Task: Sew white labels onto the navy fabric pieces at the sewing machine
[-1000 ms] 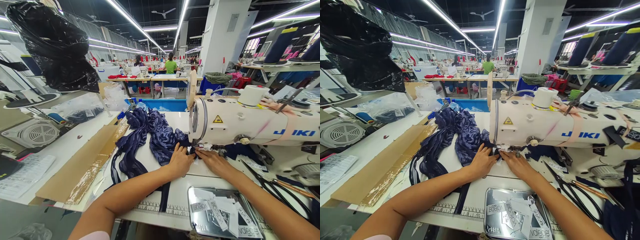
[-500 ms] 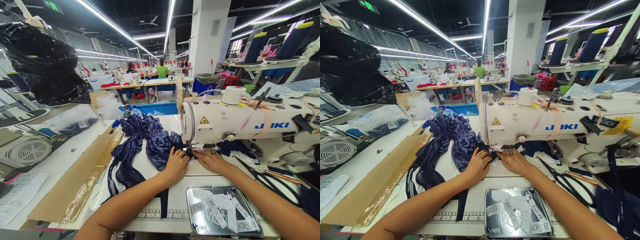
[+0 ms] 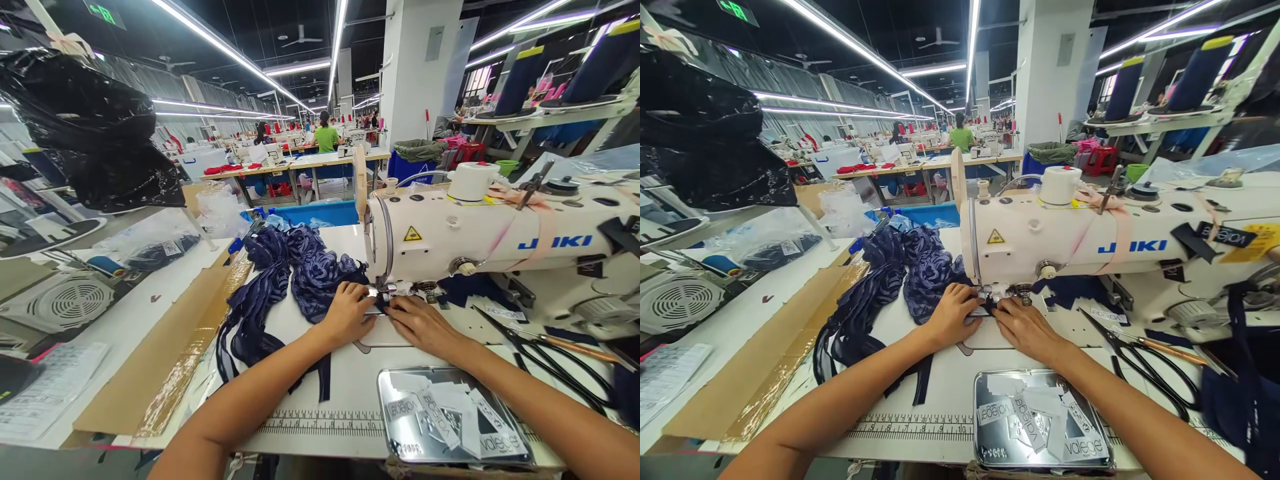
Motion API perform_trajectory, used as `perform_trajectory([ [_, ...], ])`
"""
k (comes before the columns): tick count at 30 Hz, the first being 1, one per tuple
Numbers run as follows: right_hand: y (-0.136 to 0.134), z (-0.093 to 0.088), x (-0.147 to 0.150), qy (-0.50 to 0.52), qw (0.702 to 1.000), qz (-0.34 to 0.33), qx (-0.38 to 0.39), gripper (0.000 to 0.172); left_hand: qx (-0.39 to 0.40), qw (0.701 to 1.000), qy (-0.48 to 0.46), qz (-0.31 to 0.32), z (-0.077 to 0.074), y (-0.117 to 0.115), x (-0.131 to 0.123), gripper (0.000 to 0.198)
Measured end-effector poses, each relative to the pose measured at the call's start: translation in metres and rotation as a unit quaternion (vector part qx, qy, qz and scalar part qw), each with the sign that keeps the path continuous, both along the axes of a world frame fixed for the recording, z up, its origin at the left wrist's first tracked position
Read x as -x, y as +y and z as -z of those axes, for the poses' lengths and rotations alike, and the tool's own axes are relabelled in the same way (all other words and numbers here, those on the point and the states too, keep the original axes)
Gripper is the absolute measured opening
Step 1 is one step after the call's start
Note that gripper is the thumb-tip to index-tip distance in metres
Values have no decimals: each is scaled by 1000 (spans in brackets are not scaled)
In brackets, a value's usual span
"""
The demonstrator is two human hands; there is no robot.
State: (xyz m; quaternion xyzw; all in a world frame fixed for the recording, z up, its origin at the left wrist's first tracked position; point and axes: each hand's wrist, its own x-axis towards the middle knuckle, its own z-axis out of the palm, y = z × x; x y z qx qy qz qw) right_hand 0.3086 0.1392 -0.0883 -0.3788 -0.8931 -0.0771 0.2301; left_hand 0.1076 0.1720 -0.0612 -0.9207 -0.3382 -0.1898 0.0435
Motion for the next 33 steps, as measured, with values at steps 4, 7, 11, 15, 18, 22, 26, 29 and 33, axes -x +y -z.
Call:
perform_trajectory([
  [4, 7, 11, -6, 70, 997, 2, 43, 29, -59, 996, 69, 16, 4, -4, -12, 19],
  [7, 10, 14, -8, 113, 992, 0, 60, 29, -84, 993, 82, 28, 9, -1, -16, 21],
  [11, 13, 13, -10, 146, 987, -14, 69, 27, -109, 990, 78, 54, 14, 3, -17, 22],
  [15, 11, 6, -13, 104, 992, -44, 53, 28, -104, 990, 72, 59, 15, 4, -16, 21],
  [18, 7, -1, -13, 33, 998, -58, 5, 29, -65, 993, 71, 67, 13, -1, -12, 19],
  [22, 0, -6, -10, -20, 997, -54, -59, 29, -25, 995, 71, 69, 13, -14, -2, 25],
  [26, -1, -5, -8, -26, 996, -51, -70, 27, 8, 993, 102, 54, 11, -22, 5, 33],
  [29, 0, -5, -7, -29, 995, -47, -77, 27, 23, 991, 121, 46, 9, -22, 5, 34],
  [33, 1, -6, -6, -33, 995, -41, -82, 26, 32, 990, 135, 39, 7, -20, 4, 35],
])
